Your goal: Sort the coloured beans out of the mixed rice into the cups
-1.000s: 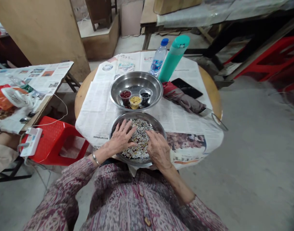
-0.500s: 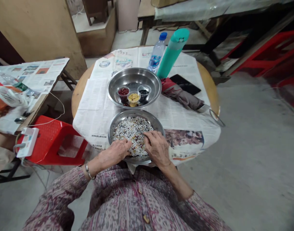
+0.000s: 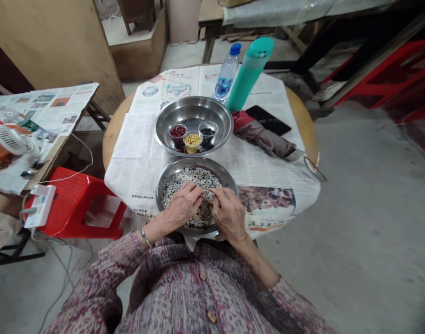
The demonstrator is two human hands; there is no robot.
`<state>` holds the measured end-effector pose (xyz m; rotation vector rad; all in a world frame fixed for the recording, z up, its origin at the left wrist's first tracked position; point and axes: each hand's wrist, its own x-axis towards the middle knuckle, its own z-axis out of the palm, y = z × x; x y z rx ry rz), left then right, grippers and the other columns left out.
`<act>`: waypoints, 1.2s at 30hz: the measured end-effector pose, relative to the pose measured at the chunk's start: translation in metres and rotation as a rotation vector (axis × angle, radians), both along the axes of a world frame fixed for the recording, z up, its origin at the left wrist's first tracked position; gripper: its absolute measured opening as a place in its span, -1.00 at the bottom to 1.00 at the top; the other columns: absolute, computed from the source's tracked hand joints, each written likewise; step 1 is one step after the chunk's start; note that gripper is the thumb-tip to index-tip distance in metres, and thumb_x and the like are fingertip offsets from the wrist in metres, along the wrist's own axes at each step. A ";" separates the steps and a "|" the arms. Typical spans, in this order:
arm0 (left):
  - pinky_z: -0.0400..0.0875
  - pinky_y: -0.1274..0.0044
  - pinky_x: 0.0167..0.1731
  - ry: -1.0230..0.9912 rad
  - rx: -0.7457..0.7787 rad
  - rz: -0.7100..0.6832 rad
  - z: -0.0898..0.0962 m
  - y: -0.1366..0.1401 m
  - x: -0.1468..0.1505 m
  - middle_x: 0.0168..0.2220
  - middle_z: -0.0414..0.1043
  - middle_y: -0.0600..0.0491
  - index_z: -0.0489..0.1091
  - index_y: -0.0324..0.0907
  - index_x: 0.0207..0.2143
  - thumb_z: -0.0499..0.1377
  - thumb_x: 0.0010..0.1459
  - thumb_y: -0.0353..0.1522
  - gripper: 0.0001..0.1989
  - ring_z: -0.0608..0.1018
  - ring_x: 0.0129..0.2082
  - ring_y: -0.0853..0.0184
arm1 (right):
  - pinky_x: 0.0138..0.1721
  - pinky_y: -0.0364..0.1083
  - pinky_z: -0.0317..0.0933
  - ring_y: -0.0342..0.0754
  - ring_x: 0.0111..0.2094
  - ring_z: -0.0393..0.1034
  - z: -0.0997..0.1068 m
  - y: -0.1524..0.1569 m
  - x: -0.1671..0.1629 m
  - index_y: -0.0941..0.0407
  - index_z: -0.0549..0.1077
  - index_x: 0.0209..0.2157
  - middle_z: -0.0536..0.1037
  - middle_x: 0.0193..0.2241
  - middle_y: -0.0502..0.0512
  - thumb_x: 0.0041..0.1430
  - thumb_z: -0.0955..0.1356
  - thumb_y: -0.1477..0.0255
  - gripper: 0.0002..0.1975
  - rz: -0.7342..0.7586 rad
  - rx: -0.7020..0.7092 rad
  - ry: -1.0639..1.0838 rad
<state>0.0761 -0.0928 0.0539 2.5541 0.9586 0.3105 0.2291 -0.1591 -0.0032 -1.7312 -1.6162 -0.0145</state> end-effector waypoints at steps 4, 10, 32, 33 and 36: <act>0.28 0.20 0.26 0.074 0.115 -0.005 -0.011 0.007 0.012 0.28 0.27 -0.14 0.29 -0.20 0.20 0.07 0.36 -0.38 -0.62 0.27 0.31 0.10 | -0.01 0.08 0.37 0.09 -0.09 0.43 -0.001 0.000 0.001 0.13 0.54 -0.07 0.58 -0.15 0.25 0.30 0.18 0.56 -0.65 0.007 0.004 0.029; 0.03 0.03 0.36 0.242 0.180 -0.032 -0.020 0.007 0.010 0.43 0.05 -0.14 0.15 -0.20 0.33 0.02 0.41 -0.26 -0.50 0.05 0.45 0.06 | 0.00 0.04 0.37 0.07 -0.08 0.45 0.001 0.000 0.000 0.13 0.53 -0.09 0.59 -0.15 0.23 0.28 0.20 0.58 -0.68 0.013 0.035 0.016; 0.49 0.42 -0.04 0.266 -0.111 -0.282 0.002 -0.025 -0.003 -0.07 0.45 -0.07 0.38 -0.24 -0.07 0.06 0.39 -0.36 -0.83 0.51 -0.05 0.21 | -0.09 0.01 0.37 0.04 -0.18 0.51 0.003 0.000 0.000 0.09 0.57 -0.17 0.65 -0.26 0.14 0.27 0.23 0.55 -0.71 0.014 0.014 0.036; 0.49 0.42 -0.07 0.278 -0.130 -0.279 -0.001 -0.027 -0.001 -0.07 0.45 -0.08 0.38 -0.24 -0.06 0.04 0.40 -0.38 -0.82 0.52 -0.06 0.21 | -0.10 0.00 0.37 0.04 -0.19 0.51 0.003 0.000 0.001 0.09 0.57 -0.18 0.65 -0.26 0.14 0.27 0.23 0.55 -0.71 0.017 0.009 0.037; 0.50 0.41 -0.11 0.310 -0.135 -0.223 -0.004 -0.029 0.004 -0.05 0.43 -0.10 0.37 -0.24 -0.04 0.00 0.40 -0.43 -0.80 0.53 -0.05 0.18 | -0.11 -0.01 0.34 0.04 -0.20 0.50 0.003 0.000 0.001 0.11 0.57 -0.19 0.65 -0.27 0.14 0.27 0.23 0.55 -0.71 0.025 0.009 0.030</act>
